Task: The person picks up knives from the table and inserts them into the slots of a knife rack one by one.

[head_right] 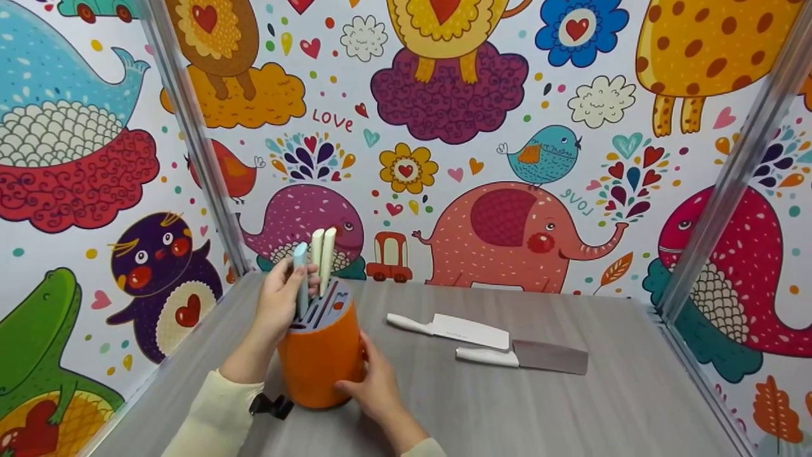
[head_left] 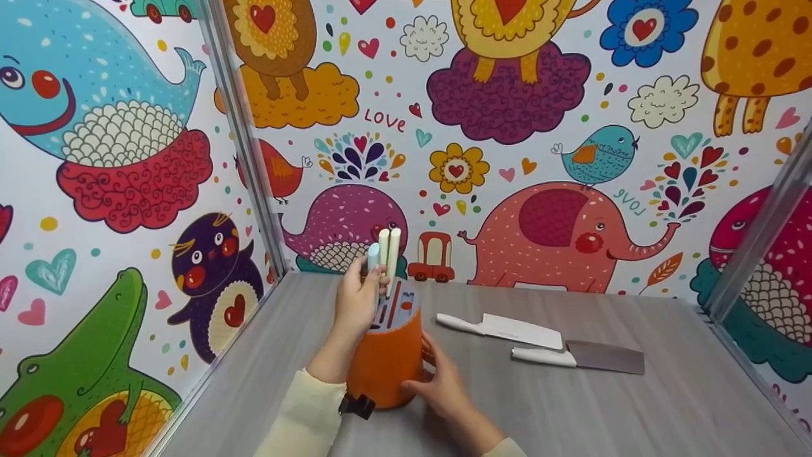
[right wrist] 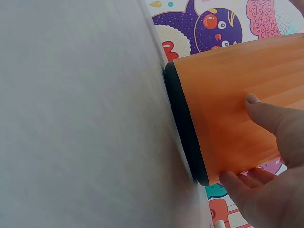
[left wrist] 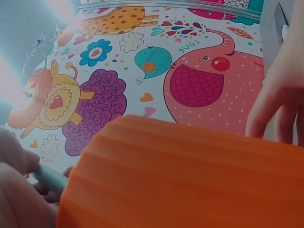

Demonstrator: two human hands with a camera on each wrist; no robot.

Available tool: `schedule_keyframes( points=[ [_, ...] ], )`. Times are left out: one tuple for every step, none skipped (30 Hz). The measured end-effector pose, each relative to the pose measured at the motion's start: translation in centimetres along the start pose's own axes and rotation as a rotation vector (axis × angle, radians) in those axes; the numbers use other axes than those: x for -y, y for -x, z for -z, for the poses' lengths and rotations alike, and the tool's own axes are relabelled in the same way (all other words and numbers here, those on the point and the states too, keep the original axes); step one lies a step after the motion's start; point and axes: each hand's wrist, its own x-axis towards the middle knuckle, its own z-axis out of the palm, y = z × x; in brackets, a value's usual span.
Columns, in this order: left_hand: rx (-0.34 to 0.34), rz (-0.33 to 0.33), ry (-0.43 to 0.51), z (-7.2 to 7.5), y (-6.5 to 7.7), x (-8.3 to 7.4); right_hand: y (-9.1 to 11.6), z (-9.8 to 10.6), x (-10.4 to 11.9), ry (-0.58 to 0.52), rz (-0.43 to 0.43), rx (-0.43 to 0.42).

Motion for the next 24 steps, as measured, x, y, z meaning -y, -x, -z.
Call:
schedule_keyframes(
  points=[
    [-0.024,-0.021,-0.018,0.2,0.2,0.1,0.0,0.0,0.0,0.000,0.002,0.001],
    [-0.058,-0.044,-0.039,0.4,0.4,0.2,0.0,0.0,0.0,0.002,0.008,0.003],
    [-0.101,-0.075,-0.062,0.7,0.7,0.4,0.0,0.0,-0.1,0.005,0.013,0.004],
    [-0.150,-0.112,-0.090,0.9,1.1,0.7,0.0,0.0,-0.1,0.008,0.017,0.005],
    [-0.195,-0.152,-0.110,1.1,1.5,1.1,0.0,0.0,-0.1,0.010,0.021,0.005],
    [-0.239,-0.195,-0.123,1.3,1.9,1.6,0.0,0.0,-0.1,0.014,0.021,0.005],
    [-0.272,-0.235,-0.138,1.5,2.3,2.2,0.0,0.0,-0.1,0.015,0.020,0.004],
    [-0.298,-0.273,-0.156,1.6,2.7,2.9,0.0,0.0,0.0,0.015,0.017,0.003],
    [-0.310,-0.304,-0.176,1.8,3.1,3.7,0.0,0.0,0.0,0.011,0.010,0.002],
    [-0.311,-0.329,-0.197,1.9,3.4,4.5,-0.1,0.0,0.0,0.010,0.003,-0.001],
    [-0.301,-0.350,-0.214,2.1,3.6,5.4,0.0,0.0,0.1,0.005,0.001,0.000],
    [-0.286,-0.363,-0.230,2.2,3.8,6.3,-0.1,0.0,0.1,0.000,-0.004,-0.001],
    [-0.262,-0.370,-0.238,2.4,4.0,7.3,-0.1,0.0,0.1,-0.001,-0.004,-0.001],
    [-0.234,-0.368,-0.234,2.6,4.0,8.1,-0.1,0.0,0.2,-0.008,-0.002,-0.001],
    [-0.199,-0.362,-0.217,2.7,4.1,8.9,-0.1,0.0,0.2,-0.007,-0.004,-0.003],
    [-0.162,-0.355,-0.187,2.9,4.1,9.7,-0.1,0.1,0.2,-0.004,-0.001,-0.003],
    [-0.123,-0.343,-0.151,3.1,4.1,10.3,-0.1,0.1,0.2,-0.001,-0.001,-0.005],
    [-0.084,-0.323,-0.111,3.2,4.1,10.9,-0.1,0.1,0.2,0.003,-0.009,-0.007],
    [-0.046,-0.301,-0.069,3.4,4.1,11.4,0.0,0.1,0.2,0.006,-0.015,-0.009],
    [-0.008,-0.277,-0.028,3.5,4.1,11.9,0.0,0.1,0.2,0.008,-0.024,-0.010],
    [0.025,-0.258,0.007,3.7,4.2,12.4,0.0,0.0,0.3,0.010,-0.033,-0.010],
    [0.054,-0.239,0.033,3.9,4.2,12.9,0.1,-0.1,0.3,0.008,-0.037,-0.008],
    [0.080,-0.221,0.049,4.0,4.2,13.3,0.1,-0.2,0.4,0.006,-0.045,-0.008],
    [0.101,-0.201,0.062,4.2,4.2,13.7,0.1,-0.3,0.5,0.003,-0.047,-0.005]
  ],
)
